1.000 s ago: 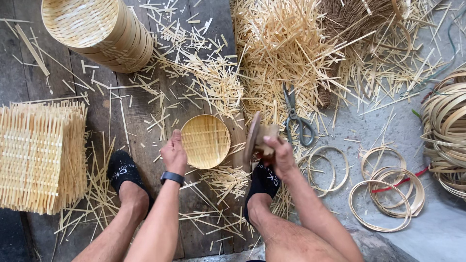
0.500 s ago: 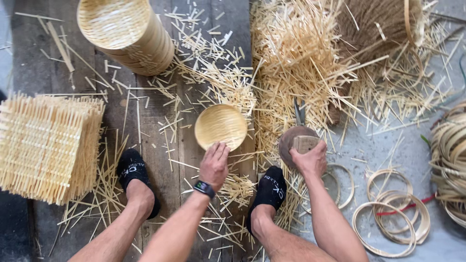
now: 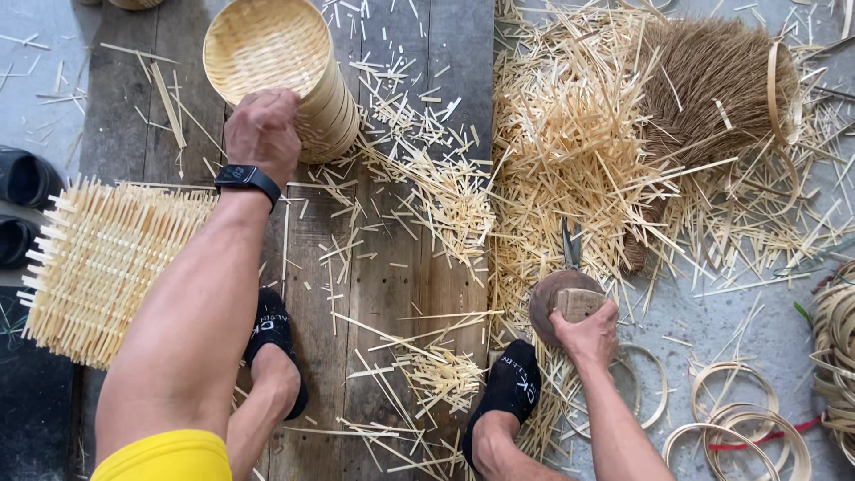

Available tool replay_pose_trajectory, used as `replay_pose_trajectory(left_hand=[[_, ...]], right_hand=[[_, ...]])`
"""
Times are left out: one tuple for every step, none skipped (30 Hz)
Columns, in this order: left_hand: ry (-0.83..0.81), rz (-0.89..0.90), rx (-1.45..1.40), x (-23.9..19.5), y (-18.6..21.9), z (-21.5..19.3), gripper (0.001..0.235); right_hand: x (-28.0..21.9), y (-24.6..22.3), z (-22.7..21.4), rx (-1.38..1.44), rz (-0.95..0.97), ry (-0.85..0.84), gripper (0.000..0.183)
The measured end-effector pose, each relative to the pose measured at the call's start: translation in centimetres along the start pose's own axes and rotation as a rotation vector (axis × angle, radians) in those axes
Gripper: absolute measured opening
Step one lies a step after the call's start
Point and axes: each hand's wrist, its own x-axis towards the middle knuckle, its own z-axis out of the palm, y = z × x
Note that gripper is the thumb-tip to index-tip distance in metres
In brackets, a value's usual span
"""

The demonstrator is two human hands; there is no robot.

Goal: The person places a circular bamboo frame onto a flat woven bamboo mat, then uses shears to trim the mat to a circular shape. The finished circular piece is stacked with others, and the process repeats with additional mats and frames.

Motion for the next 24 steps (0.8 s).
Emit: replay_pose_trajectory(left_hand=[[-0.041, -0.037, -0.009, -0.1, -0.3, 0.3, 0.019], [-0.033, -0.028, -0.001, -0.2, -0.5, 0.7, 0.019], [-0.027, -0.021, 0.008, -0.3, -0.8, 1.1, 0.02], [-0.021, -0.014, 0.016, -0.4, -1.1, 1.5, 0.022], [-0.006, -0.014, 0.018, -0.6, -1.3, 1.8, 0.022], [0.01, -0.015, 0.019, -0.7, -1.6, 2.0, 0.022], [0.028, -0.017, 0.022, -0.7, -1.8, 2.2, 0.023], [0.009, -0.015, 0.034, -0.8, -1.9, 2.3, 0.023], [-0.01, -0.01, 0.046, -0.8, -2.0, 2.4, 0.023], [-0.028, -0.005, 0.058, -0.8, -2.0, 2.5, 0.023], [-0.03, -0.021, 0.059, -0.8, -2.0, 2.5, 0.022], [-0.032, -0.036, 0.059, -0.8, -2.0, 2.6, 0.022], [-0.034, -0.052, 0.059, -0.8, -1.9, 2.7, 0.022], [-0.022, -0.053, 0.06, -0.8, -1.9, 2.8, 0.023], [-0.011, -0.055, 0.06, -0.8, -1.9, 2.8, 0.023], [0.0, -0.057, 0.059, -0.9, -1.9, 2.9, 0.024], [-0.009, -0.06, 0.063, -0.9, -2.0, 2.9, 0.024], [-0.018, -0.064, 0.067, -0.8, -2.1, 3.0, 0.024], [-0.028, -0.067, 0.07, -0.9, -2.1, 3.0, 0.024], [-0.011, -0.063, 0.075, -0.9, -2.2, 3.0, 0.025], [0.006, -0.061, 0.08, -0.9, -2.2, 3.1, 0.027], [0.022, -0.058, 0.085, -1.0, -2.2, 3.1, 0.028], [0.009, -0.058, 0.079, -1.0, -2.3, 3.1, 0.027], [-0.004, -0.058, 0.073, -1.1, -2.3, 3.0, 0.027]], right_hand=[[0.1, 0.1, 0.0, -0.006, 0.009, -0.014, 0.103], [0.1, 0.1, 0.0, -0.009, 0.01, -0.017, 0.103], [0.2, 0.1, 0.0, -0.014, 0.01, -0.021, 0.102], [0.2, 0.1, 0.1, -0.018, 0.01, -0.025, 0.102], [0.2, 0.2, 0.1, -0.014, 0.007, -0.022, 0.102], [0.1, 0.3, 0.2, -0.01, 0.004, -0.018, 0.103], [0.2, 0.2, 0.1, -0.005, -0.002, -0.013, 0.103], [0.3, 0.2, 0.1, -0.011, -0.011, -0.005, 0.103], [0.3, 0.2, 0.1, -0.015, -0.02, 0.002, 0.104], [0.2, 0.2, 0.0, -0.018, -0.028, 0.01, 0.104], [0.2, 0.1, 0.0, -0.019, -0.01, -0.011, 0.102], [0.2, 0.1, 0.0, -0.021, 0.007, -0.033, 0.1], [0.2, 0.1, -0.1, -0.022, 0.024, -0.053, 0.099], [0.1, 0.0, -0.1, -0.021, 0.024, -0.051, 0.099], [0.1, 0.0, -0.2, -0.022, 0.025, -0.05, 0.099], [0.1, 0.0, -0.2, -0.022, 0.026, -0.049, 0.1], [0.1, 0.0, -0.2, -0.019, 0.021, -0.046, 0.1], [0.2, 0.0, -0.2, -0.016, 0.016, -0.044, 0.101], [0.2, 0.0, -0.2, -0.014, 0.012, -0.042, 0.102], [0.1, 0.0, -0.1, -0.011, 0.012, -0.043, 0.102], [0.2, 0.0, -0.1, -0.009, 0.013, -0.045, 0.102], [0.2, 0.1, -0.2, -0.007, 0.013, -0.047, 0.103], [0.2, 0.1, -0.1, -0.01, 0.018, -0.049, 0.103], [0.2, 0.1, -0.1, -0.014, 0.023, -0.051, 0.103]])
